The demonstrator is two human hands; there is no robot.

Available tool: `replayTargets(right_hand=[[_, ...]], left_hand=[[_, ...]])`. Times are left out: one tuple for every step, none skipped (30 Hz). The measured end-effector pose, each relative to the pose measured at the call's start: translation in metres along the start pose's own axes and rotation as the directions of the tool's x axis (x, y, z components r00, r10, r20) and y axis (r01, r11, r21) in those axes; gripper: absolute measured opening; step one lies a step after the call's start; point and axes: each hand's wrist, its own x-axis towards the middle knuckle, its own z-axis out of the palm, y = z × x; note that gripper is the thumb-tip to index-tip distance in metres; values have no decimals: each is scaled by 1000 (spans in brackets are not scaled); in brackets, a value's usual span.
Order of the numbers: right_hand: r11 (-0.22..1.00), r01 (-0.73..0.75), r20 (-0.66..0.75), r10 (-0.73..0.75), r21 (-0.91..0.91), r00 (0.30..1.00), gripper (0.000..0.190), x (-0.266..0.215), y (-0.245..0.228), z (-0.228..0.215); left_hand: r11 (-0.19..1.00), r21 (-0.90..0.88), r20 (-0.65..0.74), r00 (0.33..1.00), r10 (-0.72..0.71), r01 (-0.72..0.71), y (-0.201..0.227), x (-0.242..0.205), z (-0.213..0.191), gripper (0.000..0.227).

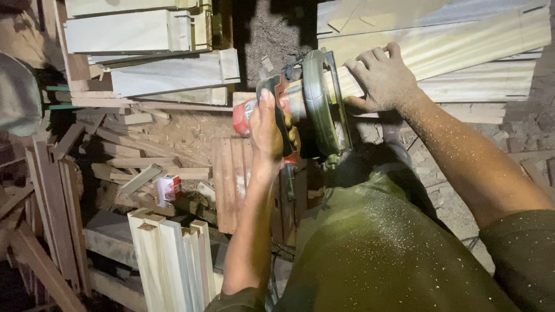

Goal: The person uses a circular saw to cut multiple wooden planks into shorter pieces. They hold each plank with one hand and guide the saw with the other, then stack the cut pieces on a nearby pile.

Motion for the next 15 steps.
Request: replayTargets(right_hand=[[1000, 0, 6, 0, -5, 1000, 91, -1, -1, 0], [1000, 0, 17, 0, 0, 1000, 90, -2, -2, -1], [1000, -1, 25, 1, 3, 1000, 89, -1, -2, -1], [1000, -2, 34, 2, 6, 999, 88, -1, -1, -2], [1000, -4, 30, 3, 10, 1000, 89, -1, -1, -3], [1000, -5, 27, 5, 15, 1000, 89, -1, -1, -3], [1000, -7, 24, 7, 19, 1000, 89, -1, -1, -4], [1000, -6, 24, 6, 22, 1000, 89, -1, 0, -4], [1000, -5, 24, 5, 27, 1000, 89, -1, -1, -4], [1000, -4, 25, 3, 31, 1000, 89, -1, -2, -3], [999, -1, 23, 0, 33, 1000, 88, -1, -2, -3], [999, 2, 22, -3, 34, 1000, 88, -1, -2, -3], [999, 4, 19, -5, 33, 1000, 88, -1, -1, -3], [1000, 2, 36, -3, 29, 999, 88, 0, 0, -3], [1000, 2, 52, -3, 26, 999, 88, 1, 0, -3]], left_hand=[[1000, -6, -4, 1000, -6, 6, 0, 0, 0, 50], [1000, -12, -8, 1000, -13, 13, 0, 0, 0, 51], [1000, -6, 0, 1000, 4, -4, 0, 2, 0, 51], [1000, 0, 9, 1000, 20, -20, 1, 3, 0, 51], [999, 5, 16, 999, 37, -37, 2, 4, 0, 52], [999, 24, 9, 1000, 28, -28, 2, 5, 1, 51], [999, 43, 2, 1000, 19, -19, 4, 6, 0, 50], [998, 62, -6, 1000, 11, -10, 5, 7, 0, 50], [998, 68, -17, 1000, 12, -10, 5, 8, 0, 50], [997, 73, -29, 1000, 13, -11, 5, 9, -1, 50], [997, 78, -39, 999, 13, -10, 6, 10, -1, 50], [997, 76, -16, 999, 35, -34, 6, 11, -1, 50], [996, 72, 9, 998, 59, -59, 6, 13, -1, 50], [994, 67, 33, 996, 82, -84, 7, 14, 0, 50], [994, 69, 25, 996, 86, -87, 8, 16, 1, 49]])
